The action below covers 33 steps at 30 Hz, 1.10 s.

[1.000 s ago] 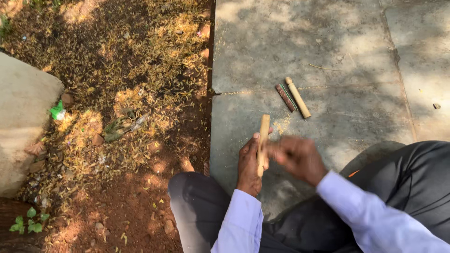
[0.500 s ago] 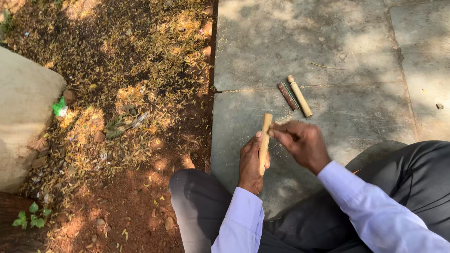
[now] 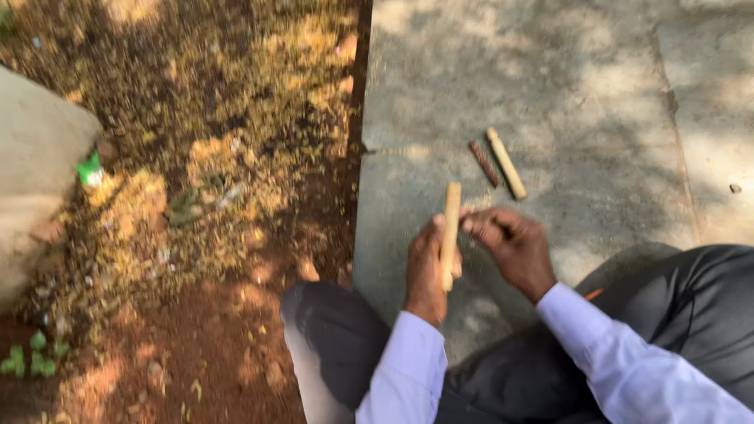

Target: The person sits on a concrete surface and uses a sanding block to smooth a small wooden dowel. They rotate the dowel and sand different sections, then set it down and pick up another dowel to continue the process.

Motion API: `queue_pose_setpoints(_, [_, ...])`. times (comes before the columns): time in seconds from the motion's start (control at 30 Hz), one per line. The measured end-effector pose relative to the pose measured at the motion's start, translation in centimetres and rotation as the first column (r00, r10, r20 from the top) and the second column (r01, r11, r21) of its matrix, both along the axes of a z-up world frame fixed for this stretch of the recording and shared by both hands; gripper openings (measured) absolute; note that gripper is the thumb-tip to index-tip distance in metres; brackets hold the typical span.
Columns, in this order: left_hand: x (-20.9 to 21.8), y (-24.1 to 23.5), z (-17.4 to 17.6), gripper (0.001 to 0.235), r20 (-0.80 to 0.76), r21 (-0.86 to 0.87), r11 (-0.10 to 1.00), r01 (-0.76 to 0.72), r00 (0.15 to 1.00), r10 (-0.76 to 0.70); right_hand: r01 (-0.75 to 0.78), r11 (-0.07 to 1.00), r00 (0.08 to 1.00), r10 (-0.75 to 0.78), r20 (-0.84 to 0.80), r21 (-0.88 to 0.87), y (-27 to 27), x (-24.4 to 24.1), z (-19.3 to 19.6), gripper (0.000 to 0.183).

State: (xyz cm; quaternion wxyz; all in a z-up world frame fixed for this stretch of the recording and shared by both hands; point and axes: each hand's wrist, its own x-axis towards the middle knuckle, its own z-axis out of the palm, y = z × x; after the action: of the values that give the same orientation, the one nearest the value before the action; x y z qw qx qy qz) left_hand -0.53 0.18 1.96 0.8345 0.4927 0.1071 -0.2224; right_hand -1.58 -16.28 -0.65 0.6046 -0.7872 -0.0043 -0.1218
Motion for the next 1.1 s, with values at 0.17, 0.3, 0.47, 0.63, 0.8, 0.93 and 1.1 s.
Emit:
queue_pose_setpoints(0.17, [0.6, 0.5, -0.9, 0.043, -0.088, -0.075, 0.995, -0.063, 0.995, 0.056, 0.094, 0.995, 0.982, -0.095, -0.162, -0.013, 0.6, -0.6, 2.3, 0.034])
queue_pose_setpoints(0.3, [0.5, 0.3, -1.9, 0.042, -0.044, 0.040, 0.996, -0.083, 0.995, 0.085, 0.046, 0.996, 0.974, -0.028, -0.225, 0.074, 1.1, 0.0, 3.4, 0.043])
queue_pose_setpoints(0.47, [0.7, 0.6, -2.6, 0.038, -0.143, 0.076, 0.996, -0.036, 0.989, 0.046, 0.109, 0.993, 0.956, -0.093, -0.278, 0.041, 0.7, 0.4, 3.6, 0.049])
queue_pose_setpoints(0.63, [0.8, 0.3, -3.2, 0.036, -0.127, -0.030, 0.997, -0.072, 0.990, 0.068, 0.139, 0.958, 0.930, -0.040, -0.364, 0.251, -0.3, 0.7, 2.9, 0.041])
queue_pose_setpoints(0.8, [1.0, 0.4, -3.4, 0.035, -0.191, -0.011, 0.991, -0.133, 0.973, 0.129, 0.132, 0.916, 0.946, -0.002, -0.324, 0.379, -0.8, 0.9, 2.3, 0.041])
queue_pose_setpoints(0.93, [0.6, 0.7, -3.4, 0.035, -0.095, 0.106, 0.984, -0.143, 0.984, 0.153, 0.180, 0.932, 0.924, -0.051, -0.378, 0.315, -0.7, 0.7, 2.8, 0.040])
queue_pose_setpoints(1.1, [0.1, 1.0, -3.3, 0.030, 0.032, 0.099, 0.958, -0.269, 0.963, 0.267, 0.200, 0.954, 0.910, -0.096, -0.403, 0.224, -0.7, 0.1, 4.4, 0.040])
